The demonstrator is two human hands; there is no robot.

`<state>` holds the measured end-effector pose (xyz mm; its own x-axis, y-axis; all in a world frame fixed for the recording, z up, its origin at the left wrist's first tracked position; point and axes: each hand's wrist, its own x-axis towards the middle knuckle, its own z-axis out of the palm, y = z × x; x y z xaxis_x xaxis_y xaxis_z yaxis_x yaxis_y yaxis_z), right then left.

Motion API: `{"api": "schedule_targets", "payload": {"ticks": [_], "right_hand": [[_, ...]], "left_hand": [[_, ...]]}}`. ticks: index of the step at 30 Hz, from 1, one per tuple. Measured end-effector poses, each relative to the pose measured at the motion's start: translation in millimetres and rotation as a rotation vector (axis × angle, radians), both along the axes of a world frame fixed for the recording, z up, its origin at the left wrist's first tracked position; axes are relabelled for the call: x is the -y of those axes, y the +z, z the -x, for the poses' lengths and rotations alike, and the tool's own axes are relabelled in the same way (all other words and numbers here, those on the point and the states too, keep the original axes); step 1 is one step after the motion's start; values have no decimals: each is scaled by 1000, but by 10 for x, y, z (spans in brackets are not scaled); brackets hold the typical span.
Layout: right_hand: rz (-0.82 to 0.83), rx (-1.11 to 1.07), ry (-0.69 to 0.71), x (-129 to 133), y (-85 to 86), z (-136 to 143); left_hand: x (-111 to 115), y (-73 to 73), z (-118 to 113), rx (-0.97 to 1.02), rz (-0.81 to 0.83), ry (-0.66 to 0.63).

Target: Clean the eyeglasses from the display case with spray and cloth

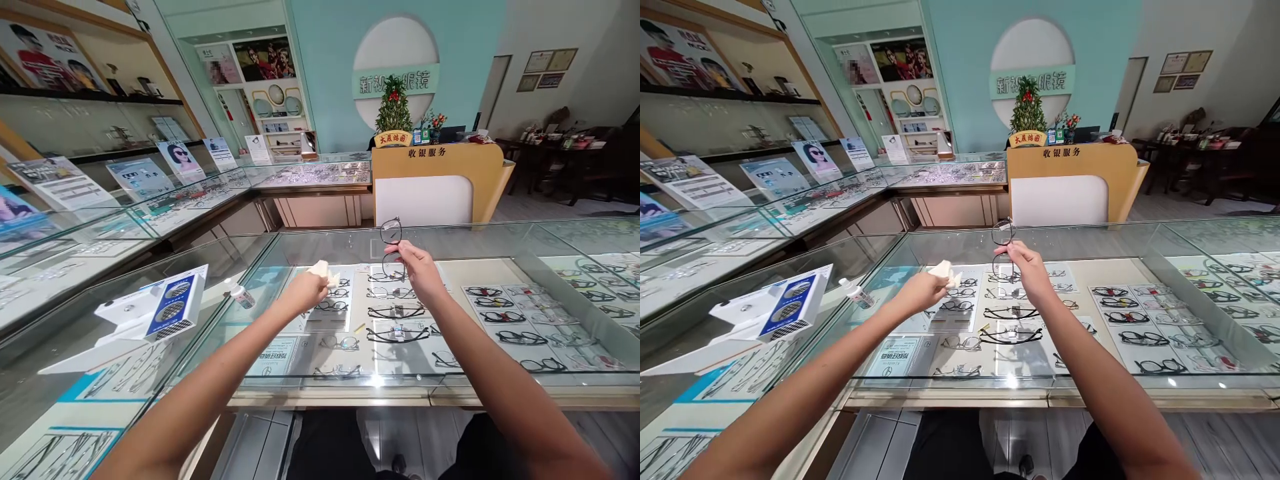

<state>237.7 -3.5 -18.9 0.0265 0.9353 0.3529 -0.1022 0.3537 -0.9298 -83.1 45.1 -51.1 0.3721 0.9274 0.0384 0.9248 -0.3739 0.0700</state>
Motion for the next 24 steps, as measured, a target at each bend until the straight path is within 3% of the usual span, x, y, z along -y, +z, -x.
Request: {"api": "schedule_targets", "payload": {"ticks": [3,6,9,11,14,17,21,24], "right_hand": [[20,-20,30,20,17,5],[-3,-15,102,79,66,5],[-29,37,196,133,158,-14],[-20,90,277,149,270,-36],[-20,250,395,154,559,-91],[-126,422,426,167,961,-182],[-248,519,378,220,1430,-330],[-263,535,397,267,1601,-407]], "left_hand": [[303,87,243,-77,21,33],[456,237,352,-147,57,89],[535,534,210,-111,-27,47],[583,802,-4,92,-263,-101],[640,1216,-379,380,-491,-385],[621,1523,-687,456,-517,-574],[509,1717,-917,629,-622,-664],[462,1785,-971,712,-684,-692]]}}
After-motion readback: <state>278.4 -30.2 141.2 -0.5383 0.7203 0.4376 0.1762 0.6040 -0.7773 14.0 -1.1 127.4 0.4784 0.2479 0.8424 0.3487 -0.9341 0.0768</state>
